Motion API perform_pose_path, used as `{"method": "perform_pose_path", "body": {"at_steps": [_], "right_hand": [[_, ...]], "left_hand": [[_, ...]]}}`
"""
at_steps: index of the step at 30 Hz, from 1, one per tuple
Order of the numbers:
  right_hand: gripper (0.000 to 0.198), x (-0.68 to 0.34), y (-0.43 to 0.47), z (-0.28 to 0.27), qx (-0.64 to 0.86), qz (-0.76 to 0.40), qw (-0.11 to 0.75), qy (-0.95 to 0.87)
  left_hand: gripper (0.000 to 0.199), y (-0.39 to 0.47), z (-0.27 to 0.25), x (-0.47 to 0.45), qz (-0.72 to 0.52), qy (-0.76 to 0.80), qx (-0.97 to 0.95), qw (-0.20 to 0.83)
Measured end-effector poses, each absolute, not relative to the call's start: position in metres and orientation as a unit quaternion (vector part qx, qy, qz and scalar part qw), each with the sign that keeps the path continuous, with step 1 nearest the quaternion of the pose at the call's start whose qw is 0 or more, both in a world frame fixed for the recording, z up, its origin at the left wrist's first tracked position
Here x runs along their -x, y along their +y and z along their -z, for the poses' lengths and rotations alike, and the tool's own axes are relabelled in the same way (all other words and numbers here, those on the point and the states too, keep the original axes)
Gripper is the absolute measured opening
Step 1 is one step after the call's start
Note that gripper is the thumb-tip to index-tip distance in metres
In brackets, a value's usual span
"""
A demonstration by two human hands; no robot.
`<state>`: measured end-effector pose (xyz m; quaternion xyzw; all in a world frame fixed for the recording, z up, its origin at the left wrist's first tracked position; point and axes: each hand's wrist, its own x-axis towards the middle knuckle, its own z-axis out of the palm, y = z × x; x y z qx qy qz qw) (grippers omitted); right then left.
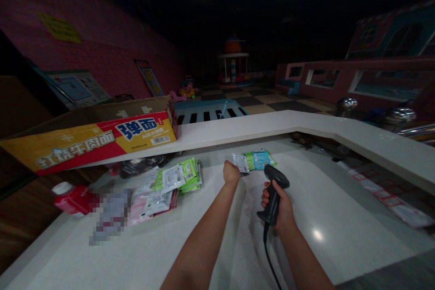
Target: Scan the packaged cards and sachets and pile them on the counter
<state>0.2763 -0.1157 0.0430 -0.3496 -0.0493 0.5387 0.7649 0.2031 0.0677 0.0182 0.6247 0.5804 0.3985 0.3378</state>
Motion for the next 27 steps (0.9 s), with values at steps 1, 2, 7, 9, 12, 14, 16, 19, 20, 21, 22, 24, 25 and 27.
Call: {"method": "perform_pose_path", "body": {"at_steps": [1,2,7,9,12,14,16,19,20,21,22,24,25,27], "right_hand": [[0.034,-0.276,-0.116,-0.043,0.35,-0.54,0.764,-0.049],[0.035,-0.275,-0.116,-0.043,0.351,-0.541,0.762,-0.05],[0.036,-0.272,-0.118,-0.041,0.364,-0.55,0.747,-0.08],[0.036,-0.27,-0.119,-0.04,0.37,-0.555,0.739,-0.094],[0.038,-0.266,-0.12,-0.038,0.384,-0.559,0.725,-0.125],[0.041,-0.264,-0.12,-0.039,0.4,-0.562,0.707,-0.157],[0.042,-0.262,-0.119,-0.041,0.434,-0.56,0.678,-0.194],[0.037,-0.259,-0.121,-0.049,0.51,-0.541,0.614,-0.264],[0.035,-0.258,-0.122,-0.051,0.532,-0.53,0.591,-0.294],[0.034,-0.256,-0.125,-0.054,0.55,-0.519,0.568,-0.326],[0.034,-0.255,-0.128,-0.057,0.562,-0.508,0.547,-0.357],[0.033,-0.251,-0.136,-0.062,0.578,-0.49,0.51,-0.408],[0.032,-0.25,-0.141,-0.064,0.586,-0.484,0.493,-0.424],[0.03,-0.248,-0.151,-0.068,0.601,-0.475,0.466,-0.444]], "left_hand": [[0.004,0.065,-0.017,-0.191,-0.409,0.58,-0.613,0.348],[0.004,0.062,-0.015,-0.178,-0.426,0.573,-0.597,0.367],[0.01,0.043,0.001,-0.115,-0.513,0.485,-0.534,0.465],[0.021,0.038,0.007,-0.101,-0.527,0.456,-0.525,0.489],[0.032,0.036,0.013,-0.092,-0.537,0.42,-0.527,0.507],[0.031,0.037,0.013,-0.093,-0.547,0.414,-0.54,0.488],[0.026,0.039,0.014,-0.094,-0.557,0.421,-0.554,0.453],[0.019,0.039,0.016,-0.096,-0.568,0.434,-0.554,0.426],[0.018,0.039,0.017,-0.096,-0.573,0.438,-0.55,0.422],[0.017,0.039,0.017,-0.096,-0.578,0.44,-0.545,0.419],[0.016,0.038,0.018,-0.096,-0.583,0.442,-0.541,0.415],[0.014,0.037,0.018,-0.097,-0.589,0.443,-0.538,0.41],[0.013,0.037,0.018,-0.098,-0.589,0.444,-0.538,0.408],[0.013,0.036,0.018,-0.099,-0.587,0.445,-0.541,0.406]]}}
